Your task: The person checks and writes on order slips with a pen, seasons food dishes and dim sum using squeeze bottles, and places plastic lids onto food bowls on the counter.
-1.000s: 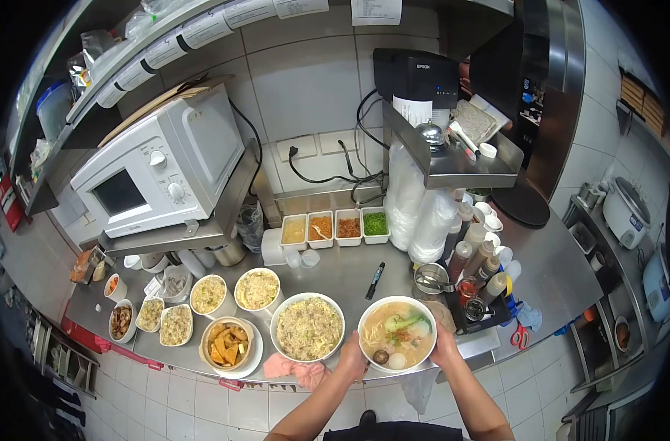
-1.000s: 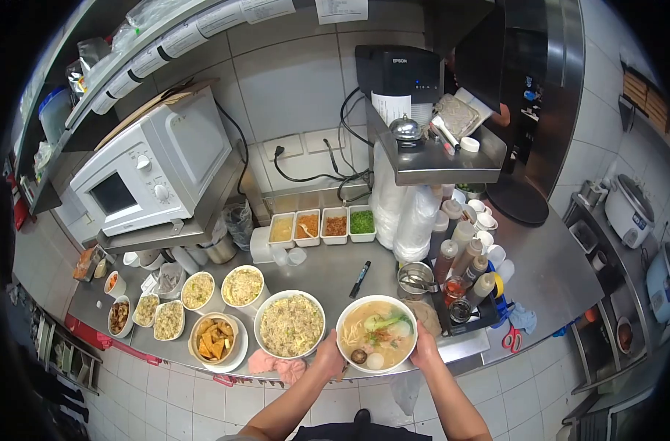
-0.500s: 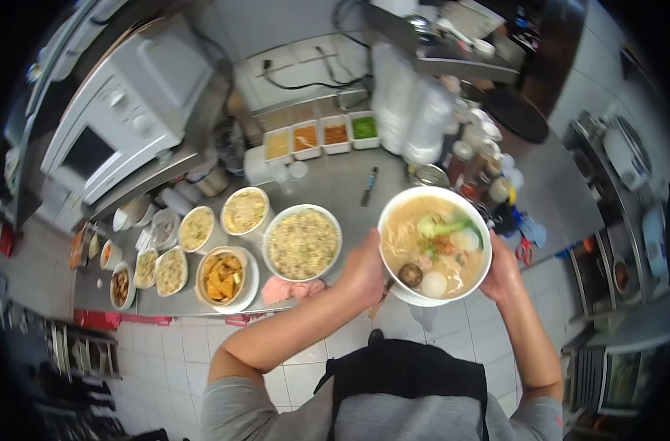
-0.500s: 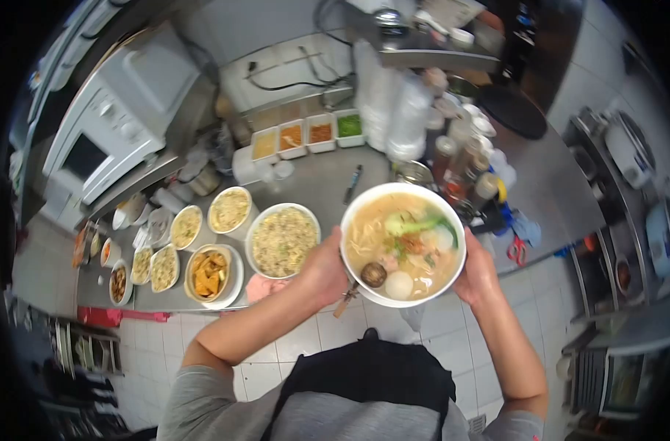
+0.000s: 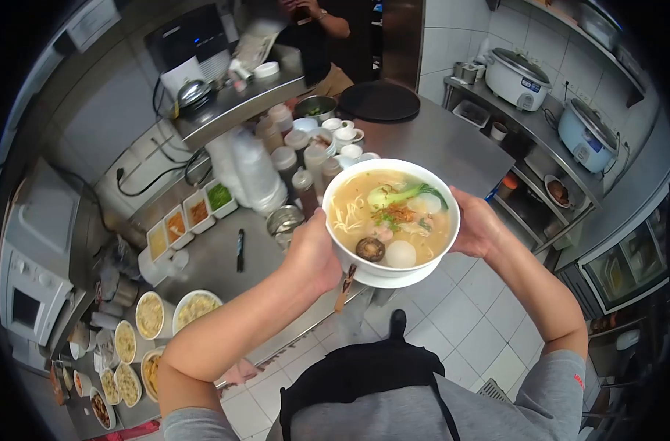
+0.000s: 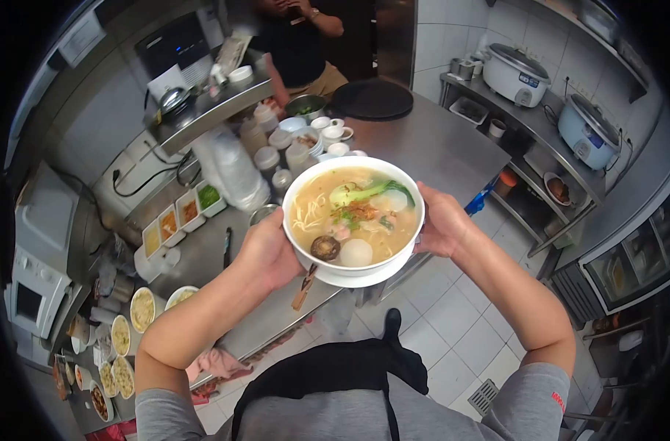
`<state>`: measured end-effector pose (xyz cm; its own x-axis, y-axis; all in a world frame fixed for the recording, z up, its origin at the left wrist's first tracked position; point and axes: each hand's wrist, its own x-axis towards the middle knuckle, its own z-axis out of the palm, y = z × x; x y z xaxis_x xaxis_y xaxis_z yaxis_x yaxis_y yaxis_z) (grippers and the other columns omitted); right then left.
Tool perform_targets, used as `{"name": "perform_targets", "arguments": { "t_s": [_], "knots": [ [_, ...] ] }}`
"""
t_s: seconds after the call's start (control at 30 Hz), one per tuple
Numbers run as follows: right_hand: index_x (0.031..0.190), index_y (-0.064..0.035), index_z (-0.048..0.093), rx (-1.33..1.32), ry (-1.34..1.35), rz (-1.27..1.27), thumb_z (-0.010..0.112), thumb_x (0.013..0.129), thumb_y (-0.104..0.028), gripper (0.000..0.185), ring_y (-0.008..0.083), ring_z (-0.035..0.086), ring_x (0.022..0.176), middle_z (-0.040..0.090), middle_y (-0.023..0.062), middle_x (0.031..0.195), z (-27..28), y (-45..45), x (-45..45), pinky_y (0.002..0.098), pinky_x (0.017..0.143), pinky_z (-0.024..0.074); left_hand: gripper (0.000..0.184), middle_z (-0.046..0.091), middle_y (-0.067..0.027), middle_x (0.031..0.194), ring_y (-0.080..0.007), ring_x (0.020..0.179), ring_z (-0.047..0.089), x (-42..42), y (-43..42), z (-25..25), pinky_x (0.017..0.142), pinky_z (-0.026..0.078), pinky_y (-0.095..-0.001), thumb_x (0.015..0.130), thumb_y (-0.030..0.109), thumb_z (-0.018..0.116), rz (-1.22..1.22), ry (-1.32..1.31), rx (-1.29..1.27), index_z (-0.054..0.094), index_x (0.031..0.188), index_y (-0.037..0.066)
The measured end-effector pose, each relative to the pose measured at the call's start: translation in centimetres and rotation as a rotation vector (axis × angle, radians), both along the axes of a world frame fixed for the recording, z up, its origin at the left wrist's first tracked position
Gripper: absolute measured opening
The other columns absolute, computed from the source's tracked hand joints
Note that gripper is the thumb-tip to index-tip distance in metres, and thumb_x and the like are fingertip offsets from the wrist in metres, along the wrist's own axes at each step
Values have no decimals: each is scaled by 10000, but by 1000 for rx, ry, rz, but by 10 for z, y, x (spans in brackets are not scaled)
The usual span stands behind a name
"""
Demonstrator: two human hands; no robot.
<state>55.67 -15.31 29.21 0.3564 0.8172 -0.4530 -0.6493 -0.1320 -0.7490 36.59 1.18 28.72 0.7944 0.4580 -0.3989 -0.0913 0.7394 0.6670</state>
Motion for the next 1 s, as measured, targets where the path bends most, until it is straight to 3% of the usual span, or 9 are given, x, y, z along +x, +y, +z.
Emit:
{"name": "perform_targets", "arguments": {
  "t_s": [0.1,0.27,0.4,0.43,0.57,0.67,0.7,0.8,1.0],
  "knots": [
    [1225,-98,472,-12,-19,-52,272,978,-386,429,307,415,1194,461,133,1273,-2,-8,65,629,931,310,437,442,-182,1310,-302,1208,443,71,-9,2,1035,330,-467,979,262,218,1,-13,20,376,1288,-4],
    [1221,-87,482,-56,-81,-139,295,972,-391,435,315,420,1192,445,133,1297,-19,-9,175,630,919,327,428,450,-153,1319,-292,1200,456,185,-9,-11,1018,355,-462,975,255,237,-66,15,-30,385,1302,22],
    [1257,-108,458,42,-89,-117,290,970,-395,439,319,421,1198,425,122,1321,-76,2,273,623,898,356,438,459,-133,1316,-287,1199,459,284,13,-84,1007,375,-438,974,264,213,-48,-46,11,395,1299,34],
    [1317,-148,405,-5,-100,-159,275,972,-390,442,308,419,1210,419,114,1329,-88,11,300,608,901,365,445,452,-139,1319,-285,1199,459,315,5,-73,1007,381,-432,974,265,200,8,71,30,378,1306,28],
    [1379,-191,304,18,-81,-238,250,977,-379,448,317,397,1244,356,110,1394,-143,40,360,597,946,346,459,403,-175,1344,-291,1208,444,384,38,-132,1029,364,-440,975,245,152,-111,59,-55,339,1320,7],
    [1430,-198,172,14,-109,-294,252,979,-372,490,317,394,1246,313,106,1418,-183,67,393,594,936,361,467,381,-186,1357,-298,1221,428,437,87,-228,1038,353,-444,975,239,128,-78,111,-24,328,1324,2],
    [1435,-204,136,29,-98,-293,252,979,-368,499,317,389,1249,292,105,1428,-197,76,403,593,933,367,470,369,-192,1362,-299,1227,420,440,81,-201,1041,347,-447,979,250,131,-59,156,-31,312,1330,-5],
    [1448,-218,61,52,-72,-314,255,980,-355,525,318,375,1259,240,101,1451,-222,99,425,594,920,381,469,444,-167,1301,-285,1153,481,473,118,-249,968,396,-456,974,320,196,-16,224,-32,400,1276,24],
    [1447,-228,42,93,-25,-343,264,978,-335,530,320,371,1258,222,104,1453,-251,143,447,622,873,400,484,408,-194,1325,-304,1171,471,500,150,-236,993,392,-438,981,316,184,40,269,135,332,1300,-16]
  ]
}}
